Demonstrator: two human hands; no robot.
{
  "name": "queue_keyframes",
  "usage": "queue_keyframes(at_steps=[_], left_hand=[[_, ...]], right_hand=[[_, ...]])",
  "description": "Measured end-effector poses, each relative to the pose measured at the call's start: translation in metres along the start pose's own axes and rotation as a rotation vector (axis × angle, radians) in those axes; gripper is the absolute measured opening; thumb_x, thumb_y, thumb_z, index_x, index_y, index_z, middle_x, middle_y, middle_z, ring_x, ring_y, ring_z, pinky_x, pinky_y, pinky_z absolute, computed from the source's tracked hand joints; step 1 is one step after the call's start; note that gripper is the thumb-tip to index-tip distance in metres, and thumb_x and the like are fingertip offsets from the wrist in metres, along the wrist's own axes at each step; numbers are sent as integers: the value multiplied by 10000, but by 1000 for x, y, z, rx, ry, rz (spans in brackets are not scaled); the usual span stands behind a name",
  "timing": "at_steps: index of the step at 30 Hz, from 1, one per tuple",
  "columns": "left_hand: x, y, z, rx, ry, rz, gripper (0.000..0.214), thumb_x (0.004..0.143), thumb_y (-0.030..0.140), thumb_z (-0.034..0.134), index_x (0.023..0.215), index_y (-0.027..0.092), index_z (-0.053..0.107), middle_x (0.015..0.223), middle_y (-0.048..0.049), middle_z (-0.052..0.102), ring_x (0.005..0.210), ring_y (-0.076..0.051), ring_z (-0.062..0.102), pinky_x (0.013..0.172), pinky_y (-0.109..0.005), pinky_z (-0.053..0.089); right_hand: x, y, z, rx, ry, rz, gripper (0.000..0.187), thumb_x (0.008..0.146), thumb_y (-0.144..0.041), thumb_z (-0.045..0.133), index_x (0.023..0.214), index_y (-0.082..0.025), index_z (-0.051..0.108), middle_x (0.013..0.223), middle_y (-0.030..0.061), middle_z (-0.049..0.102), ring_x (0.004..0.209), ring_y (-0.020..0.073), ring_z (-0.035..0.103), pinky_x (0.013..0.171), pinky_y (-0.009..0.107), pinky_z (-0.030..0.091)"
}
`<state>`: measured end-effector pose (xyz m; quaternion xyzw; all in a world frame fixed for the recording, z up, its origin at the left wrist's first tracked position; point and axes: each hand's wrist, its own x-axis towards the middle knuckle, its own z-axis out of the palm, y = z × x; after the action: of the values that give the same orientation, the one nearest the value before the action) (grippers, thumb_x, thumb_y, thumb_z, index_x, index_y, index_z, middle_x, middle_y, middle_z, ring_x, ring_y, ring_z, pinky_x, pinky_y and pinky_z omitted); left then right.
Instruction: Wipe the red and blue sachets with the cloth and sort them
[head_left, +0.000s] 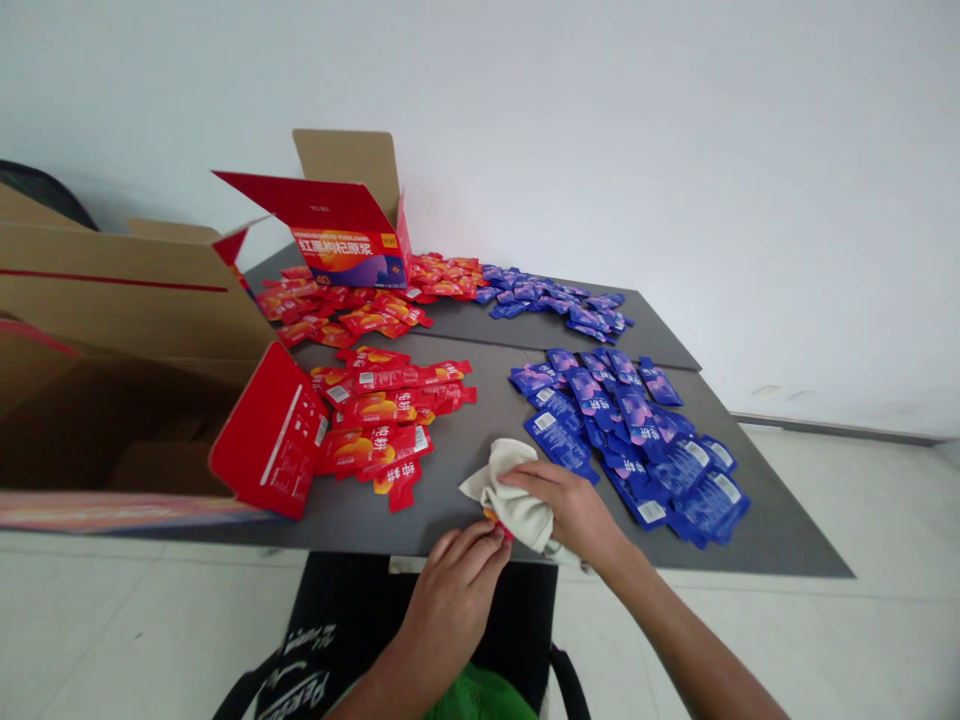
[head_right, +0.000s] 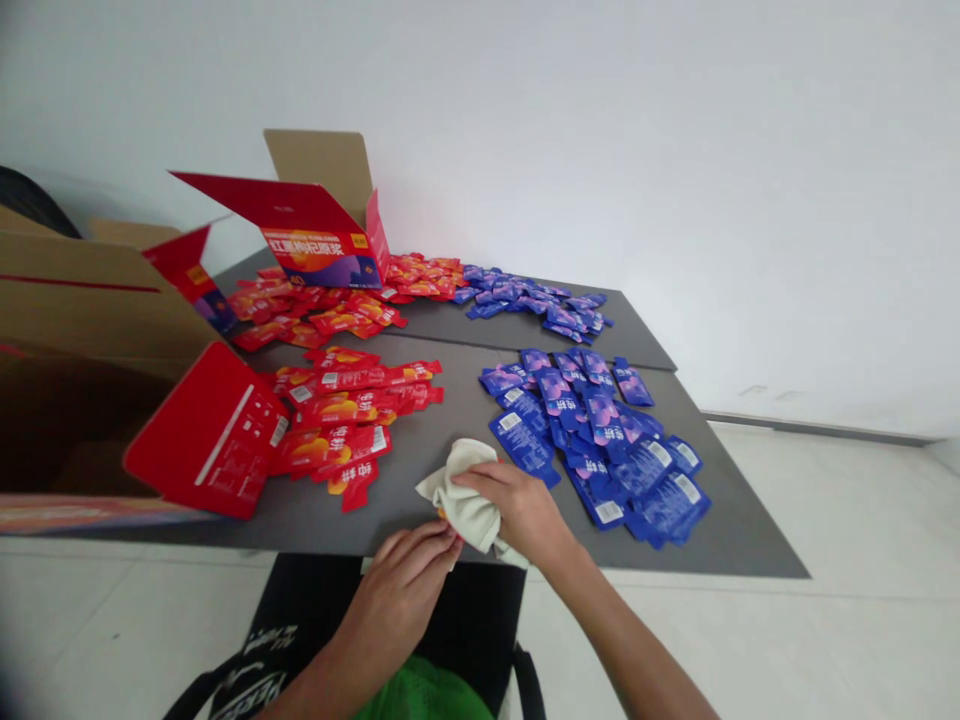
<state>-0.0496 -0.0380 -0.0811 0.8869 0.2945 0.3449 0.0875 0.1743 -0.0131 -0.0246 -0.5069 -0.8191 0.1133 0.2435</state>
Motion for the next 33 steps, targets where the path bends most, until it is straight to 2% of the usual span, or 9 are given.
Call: queue_keyframes(at_steps=[5,9,12,14,18,22,27,30,33], left_hand=[[-3,-3,2,27,2,12,335,1059,110,426,1242,183,698,1177,-56,760,1175,-223,661,967,-390,502],[-6,-1,1,32,-30,-11,354,1052,102,428,1274,192,688,1224,-58,748,1221,-228,644,990,-390,496],[-8,2,0,12,-36,-44,364,1043,100,444,1290,210,687,1165,-50,757,1191,-230,654,1024,-406,475],[-9,3,0,2,-37,-63,367,1035,95,459,1290,222,690,1136,-43,760,1177,-226,658,1034,-407,467],[-9,2,1,25,-59,-50,373,1027,66,454,1299,193,675,1259,-51,734,1259,-218,624,1019,-389,469],[-9,1,5,31,-47,-54,357,1031,62,454,1293,182,666,1273,-45,732,1270,-210,621,1006,-384,467],[-9,5,5,6,-60,-85,358,1029,75,468,1311,193,654,1277,-56,724,1287,-210,609,1028,-382,468],[-7,8,1,-28,-78,-117,358,1030,94,482,1312,223,661,1168,-49,746,1199,-223,649,1046,-401,459],[-7,8,0,-39,-84,-124,356,1028,100,497,1316,230,660,1147,-40,745,1172,-219,654,1053,-399,450]], right_hand=[[25,22,-21,-155,89,82,506,901,-58,647,1365,-258,678,1322,94,723,1155,245,722,991,350,591],[14,-2,-27,-108,210,54,500,939,-132,646,1418,-276,633,1350,87,700,1196,241,694,1014,348,577],[-4,-23,-17,-61,52,-70,496,948,-163,660,1424,-298,623,1328,71,720,1177,229,706,997,330,582],[-9,-24,-8,-48,-26,-91,489,931,-150,678,1393,-307,648,1302,63,738,1147,223,723,972,316,591],[4,3,-2,-60,25,21,490,902,-98,677,1361,-272,677,1306,82,733,1136,226,730,979,321,592],[26,26,-17,-174,69,110,489,911,-64,630,1364,-245,677,1323,88,723,1170,252,714,993,353,590],[12,-5,-22,-134,207,78,486,949,-146,630,1417,-280,633,1351,90,691,1203,245,686,1019,353,575],[-9,-27,-8,-38,60,-26,490,965,-174,638,1434,-311,614,1335,75,705,1200,230,689,1014,331,575],[-16,-23,8,40,-16,-7,497,942,-143,657,1406,-319,636,1321,64,714,1178,220,703,1001,319,585]])
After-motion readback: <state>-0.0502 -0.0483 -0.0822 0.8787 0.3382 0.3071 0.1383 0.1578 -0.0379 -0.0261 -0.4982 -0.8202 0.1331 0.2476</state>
